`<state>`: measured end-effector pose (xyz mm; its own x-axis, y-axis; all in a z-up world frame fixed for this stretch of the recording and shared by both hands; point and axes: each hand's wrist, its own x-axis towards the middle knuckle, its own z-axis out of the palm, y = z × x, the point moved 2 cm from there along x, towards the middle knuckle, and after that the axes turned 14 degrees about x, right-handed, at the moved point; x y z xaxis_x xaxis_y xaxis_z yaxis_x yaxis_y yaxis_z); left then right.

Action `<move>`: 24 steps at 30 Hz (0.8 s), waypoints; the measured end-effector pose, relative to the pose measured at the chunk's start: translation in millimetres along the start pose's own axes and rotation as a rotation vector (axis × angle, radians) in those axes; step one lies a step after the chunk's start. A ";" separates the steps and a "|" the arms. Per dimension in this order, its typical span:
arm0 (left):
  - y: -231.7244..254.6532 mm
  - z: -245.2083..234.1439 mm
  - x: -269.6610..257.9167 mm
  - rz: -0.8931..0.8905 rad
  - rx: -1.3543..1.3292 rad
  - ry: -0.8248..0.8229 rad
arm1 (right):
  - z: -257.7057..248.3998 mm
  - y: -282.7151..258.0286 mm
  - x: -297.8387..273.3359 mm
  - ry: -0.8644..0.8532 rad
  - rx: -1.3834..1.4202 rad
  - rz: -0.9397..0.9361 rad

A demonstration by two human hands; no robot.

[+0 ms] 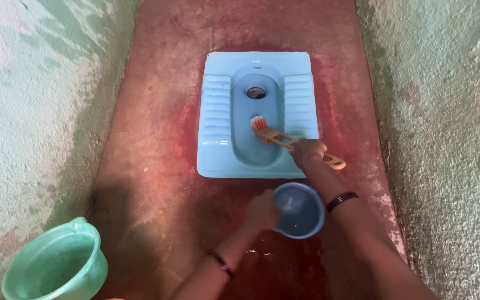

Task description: The person scrubs a blue squat toilet using a long-handled brush and pours water from a blue mug to rinse the interior.

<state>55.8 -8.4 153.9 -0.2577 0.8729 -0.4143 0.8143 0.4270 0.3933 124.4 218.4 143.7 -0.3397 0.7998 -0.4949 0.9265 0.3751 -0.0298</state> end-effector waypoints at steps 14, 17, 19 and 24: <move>-157.4 -130.4 -28.9 -0.337 0.499 -0.283 | -15.9 17.3 -69.8 -0.414 0.126 -0.103; -186.1 -132.9 -32.3 -0.399 0.505 -0.232 | -7.2 9.4 -38.8 -0.383 0.224 -0.087; -199.2 -131.5 -32.0 -0.457 0.458 -0.144 | 8.0 -11.5 -7.1 -0.191 0.383 -0.175; -187.8 -109.2 -48.3 -0.188 0.823 -0.172 | 45.1 -62.9 1.9 -0.221 0.577 -0.154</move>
